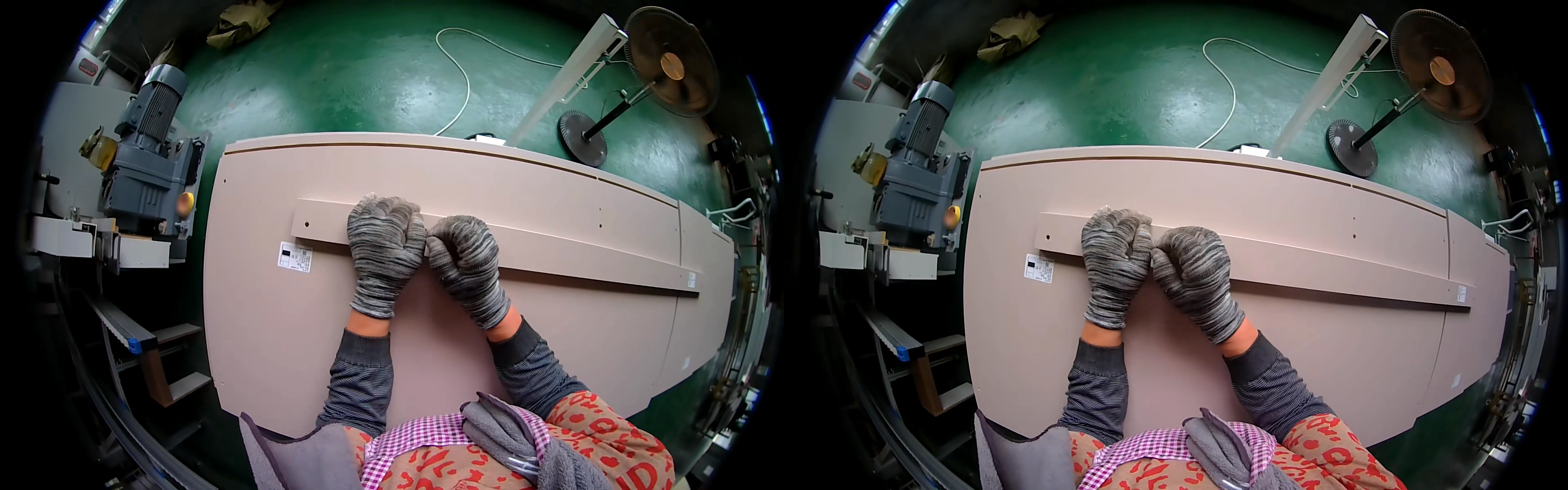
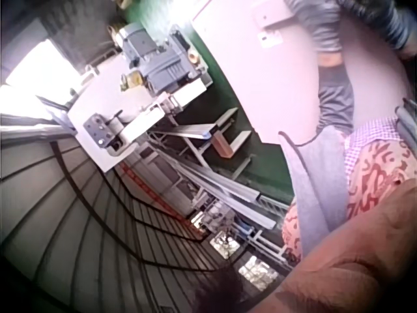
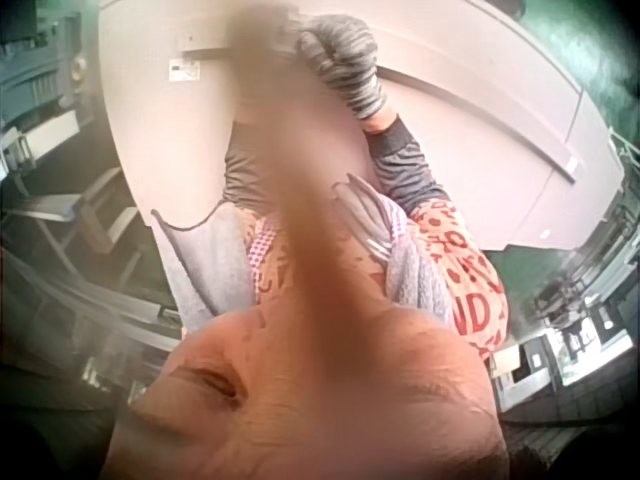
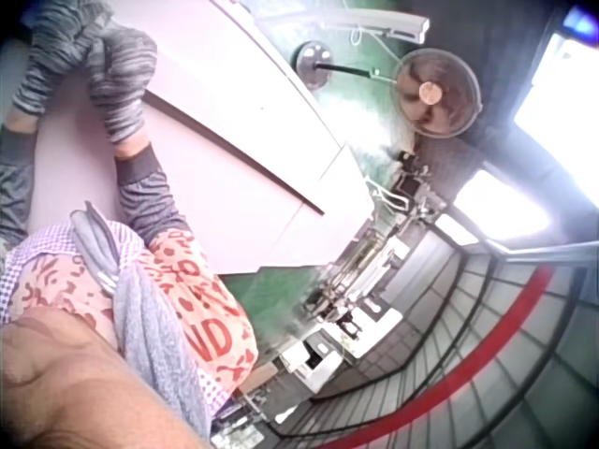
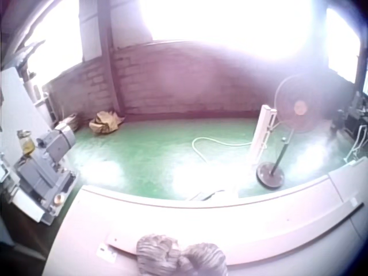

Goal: The person moves long wooden planks and shorter wooden blocks by hand from a stack onto a machinery surface and a side rail.

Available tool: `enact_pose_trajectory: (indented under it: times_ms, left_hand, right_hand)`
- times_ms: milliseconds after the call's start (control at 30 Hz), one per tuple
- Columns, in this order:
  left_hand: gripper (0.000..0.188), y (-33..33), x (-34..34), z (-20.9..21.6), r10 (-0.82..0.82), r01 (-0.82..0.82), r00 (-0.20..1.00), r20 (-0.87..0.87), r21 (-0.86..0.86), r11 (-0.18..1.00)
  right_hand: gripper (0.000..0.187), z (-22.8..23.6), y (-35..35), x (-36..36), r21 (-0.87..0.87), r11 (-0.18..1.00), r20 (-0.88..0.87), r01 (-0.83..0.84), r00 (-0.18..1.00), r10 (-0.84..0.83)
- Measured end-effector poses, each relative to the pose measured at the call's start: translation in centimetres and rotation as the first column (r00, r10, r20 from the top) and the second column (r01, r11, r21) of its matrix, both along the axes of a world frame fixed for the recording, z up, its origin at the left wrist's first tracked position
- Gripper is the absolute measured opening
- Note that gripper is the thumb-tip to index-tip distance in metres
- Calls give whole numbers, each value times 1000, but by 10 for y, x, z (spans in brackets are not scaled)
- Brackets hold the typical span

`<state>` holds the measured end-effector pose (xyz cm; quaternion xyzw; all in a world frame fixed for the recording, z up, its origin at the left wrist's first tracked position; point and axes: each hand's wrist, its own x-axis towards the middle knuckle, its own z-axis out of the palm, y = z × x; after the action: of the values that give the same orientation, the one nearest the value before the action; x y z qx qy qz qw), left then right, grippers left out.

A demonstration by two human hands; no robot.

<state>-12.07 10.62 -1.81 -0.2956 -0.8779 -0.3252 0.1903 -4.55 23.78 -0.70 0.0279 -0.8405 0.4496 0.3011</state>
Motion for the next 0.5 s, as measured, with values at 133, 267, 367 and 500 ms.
enact_pose_trajectory:
  times_ms: [133, 267, 367, 500]
  left_hand:
    - [16, -1, -1, -4, 8, -7, 1000, -11, 30, 1000]
    - [16, 0, 0, -2, 12, -12, 1000, 2, 40, 999]
    - [16, -1, -1, -4, 7, -8, 1000, 25, 40, 999]
    - [15, 0, -1, -7, 15, -14, 1000, -15, 50, 999]
  right_hand:
    - [3, -7, -1, 2, -128, 989, 73, 80, 995, -71]
    - [2, -9, 2, 3, -137, 989, 44, 52, 998, -47]
    - [5, -6, 1, 2, -150, 986, 35, 70, 997, -65]
    - [11, -5, 1, 1, -233, 969, 35, 78, 997, -71]
